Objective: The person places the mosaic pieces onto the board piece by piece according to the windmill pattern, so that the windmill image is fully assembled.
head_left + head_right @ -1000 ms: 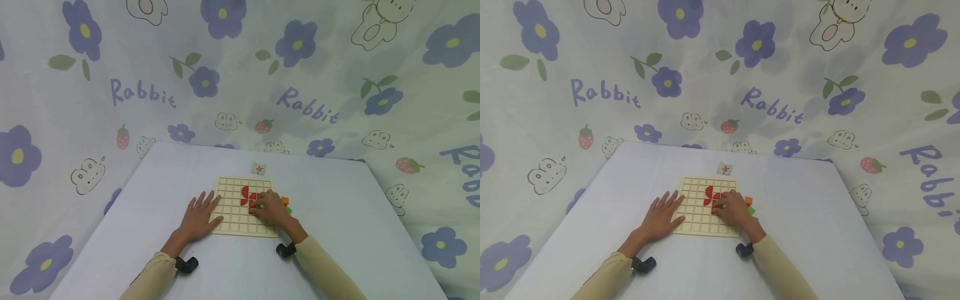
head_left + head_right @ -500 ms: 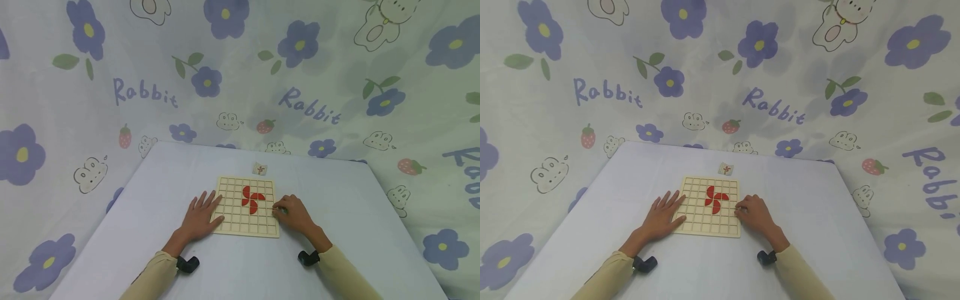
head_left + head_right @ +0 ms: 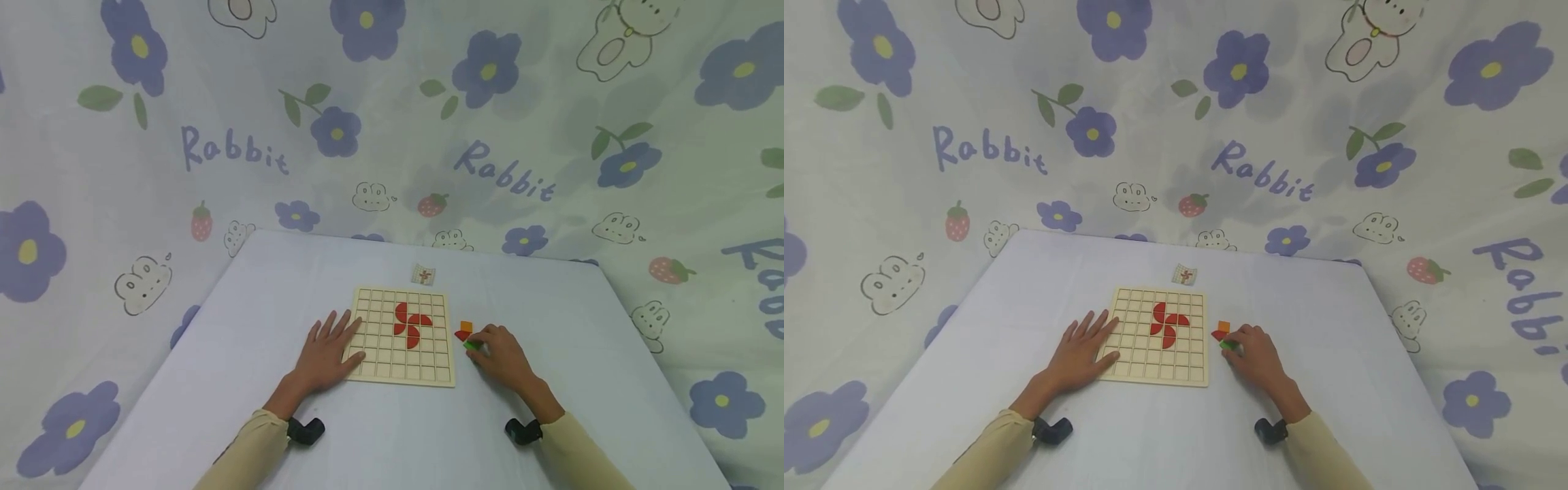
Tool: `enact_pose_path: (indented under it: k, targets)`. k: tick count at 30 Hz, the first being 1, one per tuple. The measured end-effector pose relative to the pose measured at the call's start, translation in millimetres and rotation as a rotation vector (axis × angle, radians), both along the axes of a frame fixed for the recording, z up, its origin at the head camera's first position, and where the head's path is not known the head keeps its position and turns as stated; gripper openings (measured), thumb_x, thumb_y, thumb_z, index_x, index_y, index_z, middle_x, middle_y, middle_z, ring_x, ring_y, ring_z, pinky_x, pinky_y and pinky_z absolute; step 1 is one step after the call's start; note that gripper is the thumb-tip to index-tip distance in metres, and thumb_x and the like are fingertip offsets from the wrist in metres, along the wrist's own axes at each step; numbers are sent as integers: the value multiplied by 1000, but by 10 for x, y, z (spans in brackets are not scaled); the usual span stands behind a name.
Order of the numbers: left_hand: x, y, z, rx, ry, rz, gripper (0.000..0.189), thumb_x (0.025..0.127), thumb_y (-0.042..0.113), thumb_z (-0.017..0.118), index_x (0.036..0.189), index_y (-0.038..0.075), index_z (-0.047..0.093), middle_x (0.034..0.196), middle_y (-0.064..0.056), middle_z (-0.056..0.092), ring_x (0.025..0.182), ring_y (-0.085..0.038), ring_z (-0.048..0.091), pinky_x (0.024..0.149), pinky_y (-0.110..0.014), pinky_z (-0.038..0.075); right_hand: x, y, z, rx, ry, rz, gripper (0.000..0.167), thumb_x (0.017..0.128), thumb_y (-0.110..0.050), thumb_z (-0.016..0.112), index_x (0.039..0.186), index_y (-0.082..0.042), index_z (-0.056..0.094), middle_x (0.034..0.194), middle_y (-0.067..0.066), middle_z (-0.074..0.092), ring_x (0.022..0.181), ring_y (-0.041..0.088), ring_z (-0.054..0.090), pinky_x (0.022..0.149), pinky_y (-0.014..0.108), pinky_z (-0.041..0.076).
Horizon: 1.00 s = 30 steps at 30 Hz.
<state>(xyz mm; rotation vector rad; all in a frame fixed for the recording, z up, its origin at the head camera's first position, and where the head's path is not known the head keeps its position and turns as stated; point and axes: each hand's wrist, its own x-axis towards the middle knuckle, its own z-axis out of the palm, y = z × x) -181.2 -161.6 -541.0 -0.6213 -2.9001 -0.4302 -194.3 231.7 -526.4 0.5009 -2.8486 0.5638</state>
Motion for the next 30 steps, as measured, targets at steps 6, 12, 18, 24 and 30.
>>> enact_pose_path:
  k: [6, 12, 18, 24, 30]
  targets:
    - [-1, -5, 6, 11, -8, -8, 74, 96, 58, 49, 155, 15, 35, 160, -12, 25, 146, -39, 16, 112, -61, 15, -79, -42, 19, -33, 67, 5, 31, 78, -23, 85, 104, -10, 76, 87, 0, 60, 78, 19, 48, 65, 33, 42]
    - [-17, -6, -7, 2, -14, -5, 75, 96, 60, 46, 156, 17, 32, 161, -11, 23, 147, -38, 15, 112, -60, 13, -189, -110, 68, 35, 68, 12, 25, 79, -24, 84, 98, -8, 77, 82, 2, 59, 74, 20, 47, 63, 35, 40]
    - [-14, -12, -16, 19, -8, -2, 74, 96, 59, 48, 155, 17, 33, 160, -11, 24, 146, -38, 15, 112, -60, 12, -257, -156, 130, 33, -41, 6, 27, 80, -24, 83, 103, -12, 75, 78, -2, 59, 73, 17, 49, 63, 34, 41]
    - [-22, -11, -42, 19, -30, -1, 74, 97, 60, 45, 157, 20, 30, 162, -8, 20, 148, -36, 11, 114, -58, 9, -272, -159, 166, 10, -102, 43, 14, 81, -19, 82, 92, -15, 76, 84, -4, 61, 79, 17, 51, 69, 34, 44]
    - [-20, -10, -35, 22, -21, -1, 73, 96, 59, 47, 156, 18, 32, 161, -8, 21, 147, -36, 13, 113, -59, 10, -266, -176, 221, -55, -211, 69, 12, 82, -10, 81, 90, -15, 75, 85, -6, 63, 83, 16, 55, 76, 37, 48]
